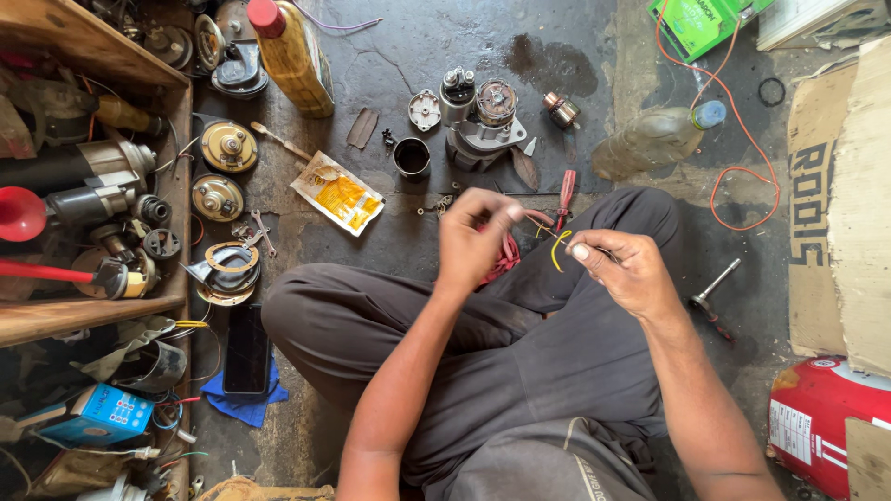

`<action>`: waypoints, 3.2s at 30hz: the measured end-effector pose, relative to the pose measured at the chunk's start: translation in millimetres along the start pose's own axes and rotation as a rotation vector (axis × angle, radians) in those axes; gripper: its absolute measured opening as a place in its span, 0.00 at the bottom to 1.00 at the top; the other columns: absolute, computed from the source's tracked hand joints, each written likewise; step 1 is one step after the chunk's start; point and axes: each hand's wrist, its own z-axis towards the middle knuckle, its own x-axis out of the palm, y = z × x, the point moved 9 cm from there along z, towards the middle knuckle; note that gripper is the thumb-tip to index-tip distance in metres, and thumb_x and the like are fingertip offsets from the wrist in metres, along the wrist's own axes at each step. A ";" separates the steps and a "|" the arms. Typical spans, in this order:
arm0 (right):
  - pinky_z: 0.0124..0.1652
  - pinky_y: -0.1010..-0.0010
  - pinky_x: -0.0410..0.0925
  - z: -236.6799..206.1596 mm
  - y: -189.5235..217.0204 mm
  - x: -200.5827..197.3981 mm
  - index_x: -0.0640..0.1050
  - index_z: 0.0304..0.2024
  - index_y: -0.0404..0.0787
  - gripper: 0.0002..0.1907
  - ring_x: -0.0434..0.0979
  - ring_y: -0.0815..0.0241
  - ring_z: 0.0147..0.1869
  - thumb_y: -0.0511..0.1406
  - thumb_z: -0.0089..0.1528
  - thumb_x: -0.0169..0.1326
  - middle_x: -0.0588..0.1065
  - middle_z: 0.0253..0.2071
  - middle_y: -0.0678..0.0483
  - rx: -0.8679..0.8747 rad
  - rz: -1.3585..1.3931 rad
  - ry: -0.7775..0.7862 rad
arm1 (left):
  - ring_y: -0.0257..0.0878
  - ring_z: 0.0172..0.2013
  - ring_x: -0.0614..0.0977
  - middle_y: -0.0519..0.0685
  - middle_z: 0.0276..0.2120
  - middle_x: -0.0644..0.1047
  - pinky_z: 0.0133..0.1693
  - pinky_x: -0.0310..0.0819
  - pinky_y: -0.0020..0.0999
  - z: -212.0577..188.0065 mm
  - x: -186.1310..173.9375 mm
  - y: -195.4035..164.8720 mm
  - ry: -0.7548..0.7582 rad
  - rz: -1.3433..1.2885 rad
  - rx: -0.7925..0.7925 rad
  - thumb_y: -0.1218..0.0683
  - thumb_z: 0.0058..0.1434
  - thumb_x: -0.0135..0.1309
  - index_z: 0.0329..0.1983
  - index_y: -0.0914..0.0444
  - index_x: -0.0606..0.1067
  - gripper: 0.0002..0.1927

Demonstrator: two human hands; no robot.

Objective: The person sits on the floor and repairs a small electrical motor. They strip and twist wires, then insert them into a motor component and secure them with pliers. The person also wipes the component with a cloth during the process.

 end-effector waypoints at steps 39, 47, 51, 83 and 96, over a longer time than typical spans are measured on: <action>0.49 0.71 0.71 -33.1 161.6 -0.5 0.77 0.53 0.34 0.12 0.76 0.61 0.48 0.29 0.67 0.60 0.76 0.50 0.49 -0.690 -0.678 -0.363 | 0.54 0.29 0.80 0.55 0.27 0.77 0.32 0.71 0.45 -16.4 34.2 -33.6 0.371 0.449 0.215 0.57 0.71 0.49 0.47 0.62 0.78 0.08; 0.35 0.69 0.65 10.5 143.7 60.8 0.81 0.45 0.34 0.09 0.73 0.62 0.34 0.29 0.62 0.61 0.78 0.36 0.53 -0.509 -0.644 0.005 | 0.51 0.27 0.76 0.53 0.26 0.75 0.37 0.64 0.43 -10.9 29.2 -50.8 0.363 0.444 0.325 0.54 0.72 0.49 0.36 0.62 0.74 0.10; 0.31 0.72 0.62 12.8 147.6 41.4 0.82 0.41 0.34 0.05 0.67 0.65 0.29 0.28 0.62 0.63 0.73 0.32 0.54 -0.589 -0.639 -0.055 | 0.47 0.27 0.73 0.51 0.23 0.73 0.42 0.57 0.40 -1.5 24.9 -51.3 0.419 0.527 0.271 0.52 0.73 0.45 0.36 0.60 0.75 0.12; 0.34 0.77 0.63 -0.2 128.0 15.3 0.73 0.39 0.30 0.05 0.67 0.69 0.35 0.27 0.70 0.56 0.72 0.38 0.54 -0.609 -0.400 -0.228 | 0.41 0.30 0.72 0.41 0.20 0.75 0.47 0.57 0.43 -6.6 14.8 -51.8 0.092 0.707 0.280 0.45 0.55 0.64 0.29 0.55 0.82 0.10; 0.43 0.76 0.71 13.1 109.8 -33.7 0.70 0.46 0.33 0.05 0.77 0.66 0.40 0.30 0.78 0.49 0.71 0.38 0.55 -0.656 -0.117 -0.364 | 0.42 0.38 0.78 0.43 0.30 0.78 0.47 0.59 0.45 -1.7 16.5 9.3 0.487 0.641 0.099 0.48 0.72 0.47 0.37 0.56 0.78 0.12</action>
